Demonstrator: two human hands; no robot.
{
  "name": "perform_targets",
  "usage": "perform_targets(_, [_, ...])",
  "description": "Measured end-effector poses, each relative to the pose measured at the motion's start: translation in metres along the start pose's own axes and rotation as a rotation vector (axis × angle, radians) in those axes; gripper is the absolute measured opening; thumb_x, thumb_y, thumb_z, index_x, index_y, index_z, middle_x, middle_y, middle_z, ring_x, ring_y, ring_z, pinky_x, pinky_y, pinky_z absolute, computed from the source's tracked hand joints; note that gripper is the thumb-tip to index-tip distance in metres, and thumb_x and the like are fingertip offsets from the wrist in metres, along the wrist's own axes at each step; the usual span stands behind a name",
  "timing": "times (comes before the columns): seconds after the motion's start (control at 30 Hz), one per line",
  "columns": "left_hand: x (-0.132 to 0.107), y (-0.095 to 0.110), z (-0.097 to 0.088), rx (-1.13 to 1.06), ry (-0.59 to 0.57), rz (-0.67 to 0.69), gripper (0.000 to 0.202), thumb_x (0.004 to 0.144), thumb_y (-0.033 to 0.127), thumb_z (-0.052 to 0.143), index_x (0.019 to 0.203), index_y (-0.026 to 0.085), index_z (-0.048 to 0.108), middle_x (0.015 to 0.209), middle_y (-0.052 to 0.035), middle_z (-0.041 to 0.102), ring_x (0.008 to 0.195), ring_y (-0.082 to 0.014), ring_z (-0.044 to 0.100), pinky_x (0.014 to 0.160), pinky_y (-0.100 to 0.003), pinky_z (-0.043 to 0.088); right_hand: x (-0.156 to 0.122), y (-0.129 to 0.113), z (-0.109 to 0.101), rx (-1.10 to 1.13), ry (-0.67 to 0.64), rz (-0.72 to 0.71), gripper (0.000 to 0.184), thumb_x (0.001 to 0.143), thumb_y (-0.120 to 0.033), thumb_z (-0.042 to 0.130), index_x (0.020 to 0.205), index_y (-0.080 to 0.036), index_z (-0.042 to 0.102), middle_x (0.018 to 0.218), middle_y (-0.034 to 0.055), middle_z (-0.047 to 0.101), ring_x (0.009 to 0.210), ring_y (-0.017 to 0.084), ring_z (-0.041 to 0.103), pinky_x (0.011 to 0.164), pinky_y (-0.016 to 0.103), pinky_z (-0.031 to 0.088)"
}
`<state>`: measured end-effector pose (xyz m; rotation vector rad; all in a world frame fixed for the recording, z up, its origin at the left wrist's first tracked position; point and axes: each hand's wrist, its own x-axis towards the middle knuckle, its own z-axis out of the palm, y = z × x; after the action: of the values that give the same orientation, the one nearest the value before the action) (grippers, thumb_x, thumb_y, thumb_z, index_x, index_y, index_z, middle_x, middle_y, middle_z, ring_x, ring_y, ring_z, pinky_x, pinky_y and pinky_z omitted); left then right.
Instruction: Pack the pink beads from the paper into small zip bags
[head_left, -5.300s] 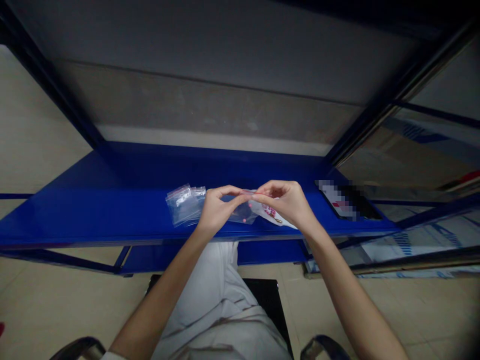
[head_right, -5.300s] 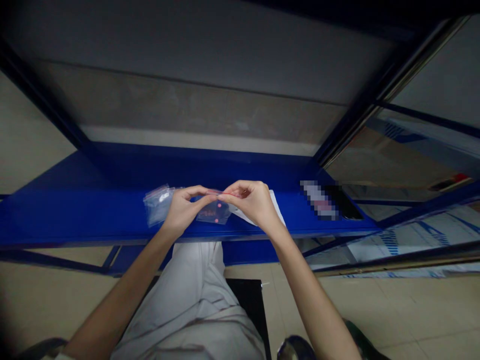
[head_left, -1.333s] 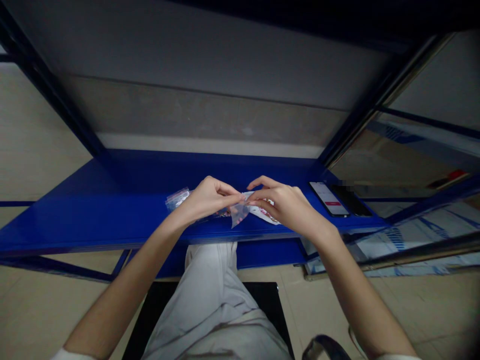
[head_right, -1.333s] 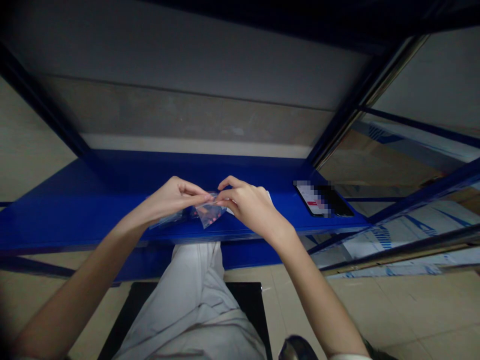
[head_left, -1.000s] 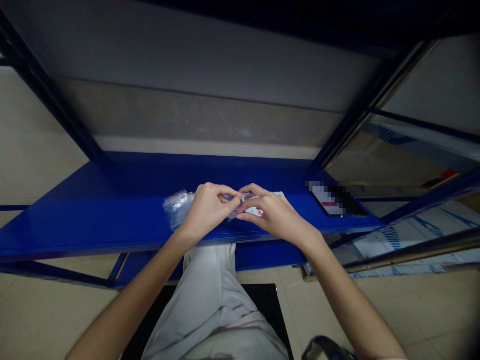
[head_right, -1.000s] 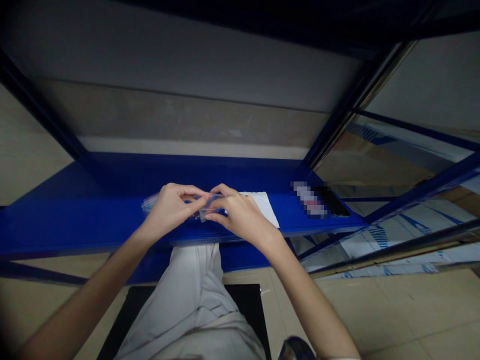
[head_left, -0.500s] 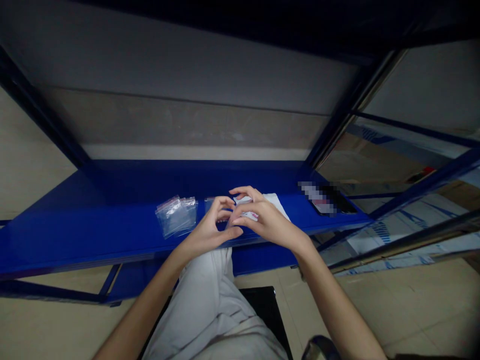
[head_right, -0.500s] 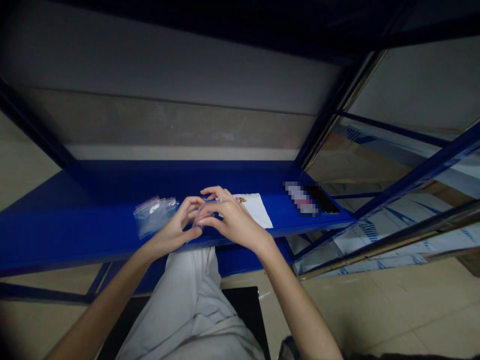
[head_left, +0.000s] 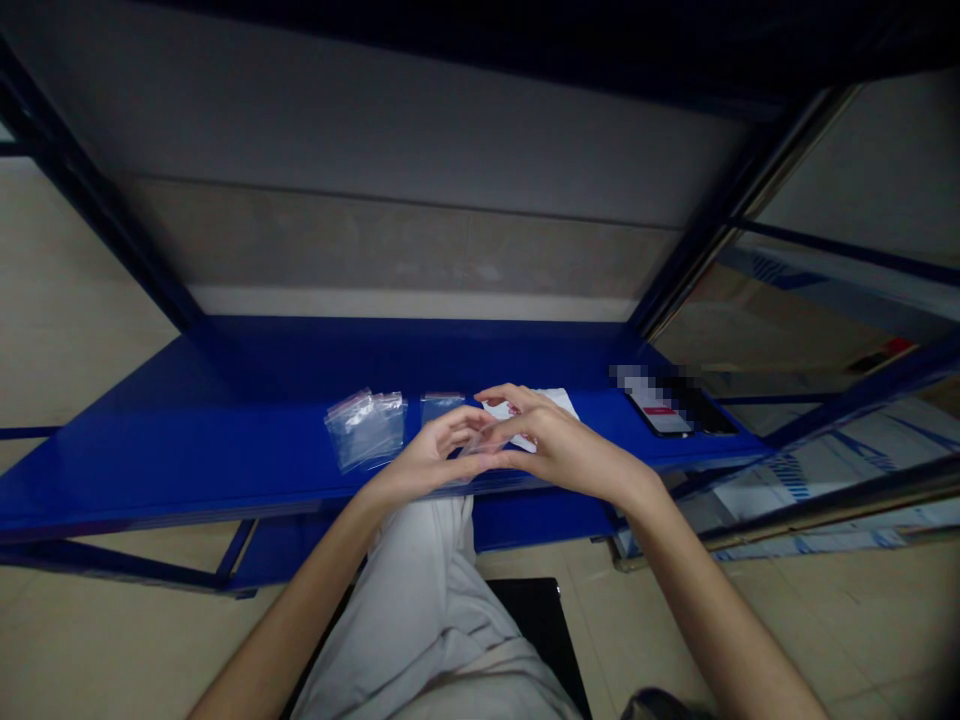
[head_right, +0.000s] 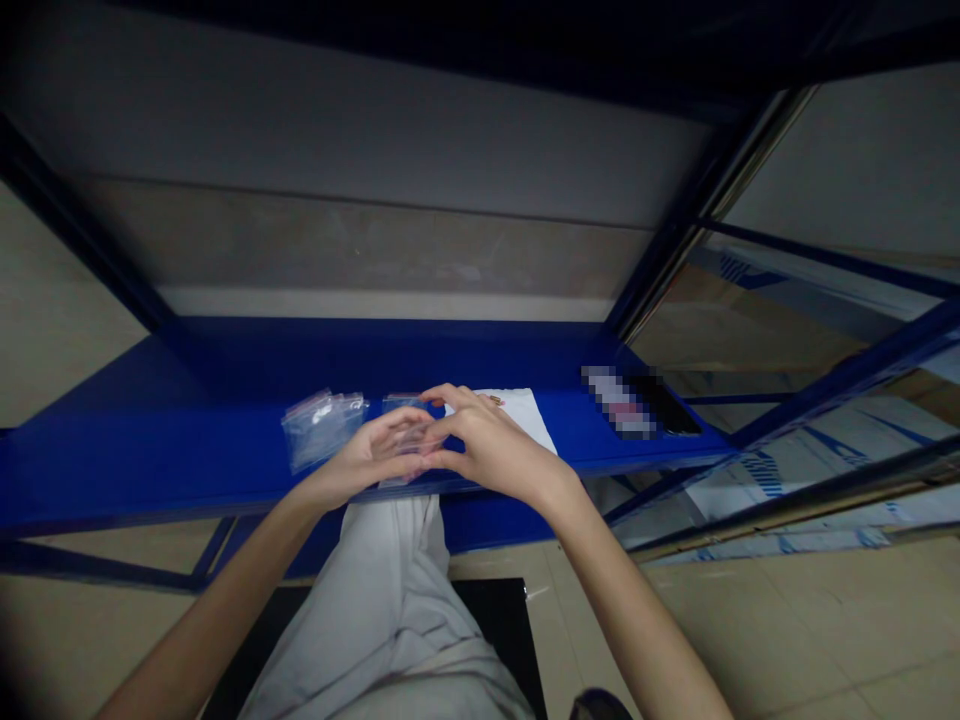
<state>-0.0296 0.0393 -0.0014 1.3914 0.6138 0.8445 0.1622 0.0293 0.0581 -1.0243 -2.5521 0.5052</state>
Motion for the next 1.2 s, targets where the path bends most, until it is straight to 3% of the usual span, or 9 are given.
perform_targets(0.27, [-0.001,0.004,0.008,0.339,-0.023,0.095,0.028,0.081,0.027,0.059,0.107,0.015,0.061,0.108,-0.0089,0.066,0.104,-0.0227,0.059,0.092,-0.036,0.044,0.004,-0.003,0.003,-0.032,-0.004,-0.011,0.019,0.088,-0.024,0.053,0.097,-0.025,0.069,0.130,0.0079,0.049,0.118,0.022,0.048,0.096,0.043,0.040])
perform_targets(0.4, [0.000,0.004,0.013,0.395,0.013,0.108,0.030,0.085,0.030,0.055,0.111,0.016,0.060,0.112,-0.0092,0.066,0.104,-0.0219,0.060,0.092,-0.036,0.045,0.003,-0.001,0.004,-0.093,-0.009,0.030,0.026,0.083,-0.018,0.059,0.106,-0.028,0.067,0.132,0.0079,0.048,0.120,0.025,0.047,0.095,0.046,0.039])
perform_targets(0.57, [-0.003,0.008,0.012,0.400,0.018,0.107,0.037,0.083,0.032,0.057,0.118,0.021,0.056,0.119,-0.0072,0.063,0.108,-0.0224,0.059,0.087,-0.032,0.048,0.003,-0.003,0.003,-0.136,0.018,0.038,0.027,0.083,-0.015,0.057,0.102,-0.031,0.068,0.134,0.0057,0.047,0.119,0.025,0.048,0.094,0.047,0.039])
perform_targets(0.73, [0.000,0.011,0.012,0.427,0.018,0.131,0.018,0.085,0.030,0.053,0.096,0.017,0.060,0.094,-0.0049,0.066,0.090,-0.0182,0.061,0.080,-0.029,0.048,0.005,-0.005,0.004,-0.145,0.037,0.001,0.020,0.082,-0.010,0.055,0.084,-0.024,0.070,0.132,0.0058,0.049,0.116,0.024,0.049,0.093,0.046,0.039])
perform_targets(0.87, [0.003,0.009,0.010,0.533,0.087,0.180,0.015,0.082,0.030,0.057,0.083,0.016,0.059,0.080,-0.0022,0.063,0.077,-0.0150,0.058,0.071,-0.026,0.045,0.005,-0.005,0.008,-0.137,0.041,0.006,0.021,0.080,-0.007,0.055,0.078,-0.021,0.069,0.132,0.0069,0.049,0.118,0.025,0.048,0.095,0.049,0.038])
perform_targets(1.0, [0.004,0.003,0.007,0.497,0.171,0.177,0.019,0.080,0.033,0.060,0.089,0.016,0.060,0.081,-0.0023,0.065,0.073,-0.0148,0.060,0.067,-0.025,0.045,0.000,-0.003,0.001,-0.016,0.089,-0.010,0.019,0.082,-0.016,0.058,0.095,-0.025,0.069,0.132,0.0072,0.048,0.115,0.022,0.051,0.095,0.043,0.041])
perform_targets(1.1, [0.005,-0.003,0.002,0.476,0.279,0.171,0.018,0.079,0.034,0.062,0.086,0.017,0.061,0.080,-0.0023,0.067,0.074,-0.0154,0.063,0.067,-0.025,0.047,-0.010,0.010,-0.011,0.107,0.222,0.011,0.023,0.081,-0.024,0.062,0.103,-0.024,0.067,0.128,0.0071,0.052,0.112,0.019,0.054,0.093,0.036,0.043])
perform_targets(1.2, [0.007,-0.011,-0.004,0.545,0.375,0.199,0.016,0.077,0.033,0.064,0.082,0.018,0.064,0.080,-0.0026,0.070,0.076,-0.0169,0.065,0.072,-0.028,0.049,-0.021,0.038,-0.016,0.032,0.369,0.185,0.018,0.081,-0.026,0.062,0.096,-0.022,0.070,0.113,0.0068,0.062,0.105,0.020,0.057,0.087,0.033,0.046])
